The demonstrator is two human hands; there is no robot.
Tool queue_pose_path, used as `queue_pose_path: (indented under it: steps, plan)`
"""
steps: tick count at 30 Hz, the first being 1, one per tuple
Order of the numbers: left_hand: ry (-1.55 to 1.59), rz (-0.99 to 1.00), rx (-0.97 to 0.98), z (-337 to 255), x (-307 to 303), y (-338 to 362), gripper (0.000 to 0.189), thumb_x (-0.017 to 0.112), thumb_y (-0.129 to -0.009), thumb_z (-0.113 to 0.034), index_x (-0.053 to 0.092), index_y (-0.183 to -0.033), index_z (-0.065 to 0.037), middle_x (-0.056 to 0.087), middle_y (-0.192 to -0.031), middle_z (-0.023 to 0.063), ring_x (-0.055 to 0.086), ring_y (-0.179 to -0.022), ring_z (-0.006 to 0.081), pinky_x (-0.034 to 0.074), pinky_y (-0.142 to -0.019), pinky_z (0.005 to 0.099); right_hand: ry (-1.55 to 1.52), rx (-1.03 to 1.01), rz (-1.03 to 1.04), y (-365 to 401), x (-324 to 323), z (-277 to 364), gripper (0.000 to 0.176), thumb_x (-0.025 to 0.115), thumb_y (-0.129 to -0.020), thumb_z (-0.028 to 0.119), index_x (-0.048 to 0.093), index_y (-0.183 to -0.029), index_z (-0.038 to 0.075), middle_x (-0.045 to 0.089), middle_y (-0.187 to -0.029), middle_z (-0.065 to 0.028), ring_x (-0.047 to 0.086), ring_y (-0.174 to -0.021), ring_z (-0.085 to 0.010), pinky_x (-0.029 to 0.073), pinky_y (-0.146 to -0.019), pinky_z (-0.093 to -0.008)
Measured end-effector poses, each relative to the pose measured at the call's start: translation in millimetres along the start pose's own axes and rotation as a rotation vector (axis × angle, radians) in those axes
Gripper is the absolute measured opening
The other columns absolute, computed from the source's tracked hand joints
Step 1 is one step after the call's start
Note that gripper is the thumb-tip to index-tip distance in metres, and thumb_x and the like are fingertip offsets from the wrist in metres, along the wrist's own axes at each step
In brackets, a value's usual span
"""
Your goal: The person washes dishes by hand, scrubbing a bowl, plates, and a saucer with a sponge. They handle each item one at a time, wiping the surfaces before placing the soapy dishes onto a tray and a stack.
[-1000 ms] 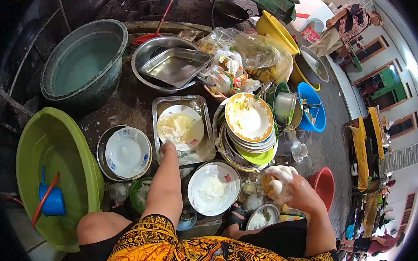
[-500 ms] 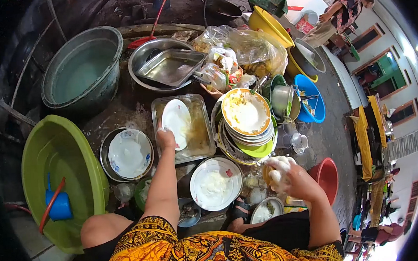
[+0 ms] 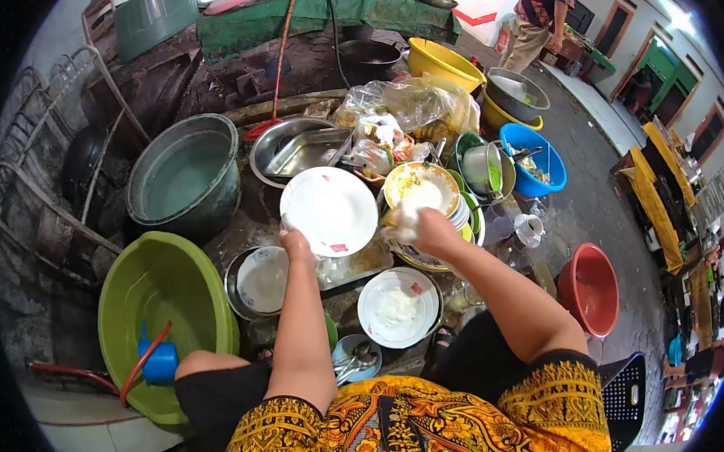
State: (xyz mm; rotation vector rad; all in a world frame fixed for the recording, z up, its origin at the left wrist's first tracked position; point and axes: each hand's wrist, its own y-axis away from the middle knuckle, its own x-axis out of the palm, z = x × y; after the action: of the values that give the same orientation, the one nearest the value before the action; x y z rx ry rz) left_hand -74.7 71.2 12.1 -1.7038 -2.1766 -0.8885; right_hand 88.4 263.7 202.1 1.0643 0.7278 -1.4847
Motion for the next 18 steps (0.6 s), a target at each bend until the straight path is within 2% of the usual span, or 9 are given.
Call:
queue_pose_path:
  steps: [2, 3, 5, 7, 9, 11, 14, 17, 18]
  plan:
    - [0.078, 0.054, -0.082, -9, 6, 27, 0.042, 0.036, -0.09, -0.032, 0.044, -0.116, 0.0, 0.054, -0.109, 0.0124, 0.057, -0.089, 0.0231, 0.048, -0.075, 0.0349, -0.108, 0.02, 0.147, -15, 34, 11, 0.051, 0.064, -0.069, 0.046, 0.059, -0.084, -0.003, 0.06, -0.084, -0.0212, 0.058, -0.079, -0.0327, 0.046, -0.07, -0.0387]
    - [0.159, 0.11, -0.165, -15, 7, 36, 0.045, 0.033, -0.091, -0.034, 0.041, -0.118, 0.002, 0.052, -0.113, 0.0137, 0.057, -0.092, 0.0256, 0.048, -0.078, 0.0375, 0.0, -0.192, 0.108, -18, 58, 12, 0.042, 0.061, -0.072, 0.037, 0.058, -0.087, -0.003, 0.059, -0.088, -0.023, 0.057, -0.086, -0.0331, 0.046, -0.074, -0.0388]
    - [0.161, 0.175, -0.143, -24, 6, 52, 0.046, 0.033, -0.09, -0.035, 0.043, -0.117, 0.001, 0.052, -0.112, 0.0139, 0.056, -0.094, 0.0254, 0.049, -0.078, 0.0388, -0.081, -0.345, 0.175, -24, 104, 29, 0.033, 0.058, -0.07, 0.021, 0.056, -0.094, -0.002, 0.055, -0.097, -0.0248, 0.053, -0.092, -0.0381, 0.043, -0.083, -0.041]
    - [0.045, 0.136, -0.127, -42, 7, 75, 0.044, 0.035, -0.09, -0.034, 0.043, -0.116, 0.001, 0.053, -0.11, 0.0138, 0.056, -0.094, 0.0249, 0.048, -0.079, 0.0381, -0.212, -0.651, -0.129, -25, 137, 46, 0.029, 0.055, -0.07, 0.016, 0.057, -0.093, -0.001, 0.056, -0.096, -0.0253, 0.052, -0.094, -0.0394, 0.042, -0.085, -0.0417]
    - [0.052, 0.174, -0.139, -46, -6, 80, 0.043, 0.036, -0.089, -0.033, 0.043, -0.116, 0.0, 0.054, -0.109, 0.0137, 0.056, -0.093, 0.0247, 0.048, -0.079, 0.0379, -0.095, -0.591, -0.077, -38, 140, 45, 0.022, 0.052, -0.071, 0.014, 0.059, -0.087, 0.0, 0.058, -0.091, -0.0233, 0.055, -0.088, -0.0381, 0.043, -0.081, -0.042]
    - [0.068, 0.214, -0.153, -44, -13, 81, 0.041, 0.037, -0.089, -0.032, 0.043, -0.116, 0.0, 0.055, -0.108, 0.0135, 0.056, -0.093, 0.0245, 0.048, -0.08, 0.0377, 0.101, -0.284, -0.031, -45, 108, 46, 0.017, 0.05, -0.072, 0.012, 0.061, -0.079, 0.001, 0.059, -0.086, -0.0208, 0.058, -0.079, -0.0351, 0.045, -0.075, -0.041]
    - [0.118, 0.251, -0.129, -46, -11, 85, 0.034, 0.041, -0.089, -0.029, 0.048, -0.112, -0.003, 0.056, -0.102, 0.0095, 0.055, -0.089, 0.0201, 0.047, -0.074, 0.0344, 0.277, -0.434, -0.369, -65, 117, 21, 0.014, 0.049, -0.068, 0.007, 0.061, -0.072, 0.001, 0.059, -0.083, -0.0202, 0.059, -0.075, -0.0315, 0.048, -0.069, -0.0399]
    - [0.03, 0.242, -0.11, -50, -8, 91, 0.036, 0.039, -0.089, -0.03, 0.047, -0.114, -0.004, 0.056, -0.105, 0.0112, 0.056, -0.093, 0.0224, 0.047, -0.078, 0.0351, 0.155, -0.308, -0.182, -54, 138, 41, 0.013, 0.051, -0.067, 0.008, 0.061, -0.071, 0.001, 0.058, -0.083, -0.0202, 0.059, -0.076, -0.032, 0.048, -0.07, -0.0397]
    - [-0.009, 0.249, -0.056, -49, -10, 90, 0.037, 0.039, -0.089, -0.031, 0.047, -0.113, -0.004, 0.056, -0.105, 0.0116, 0.056, -0.091, 0.0222, 0.047, -0.078, 0.0351, 0.161, -0.371, -0.137, -45, 146, 47, 0.016, 0.054, -0.066, 0.008, 0.062, -0.077, 0.001, 0.059, -0.084, -0.019, 0.058, -0.08, -0.0315, 0.046, -0.073, -0.0391]
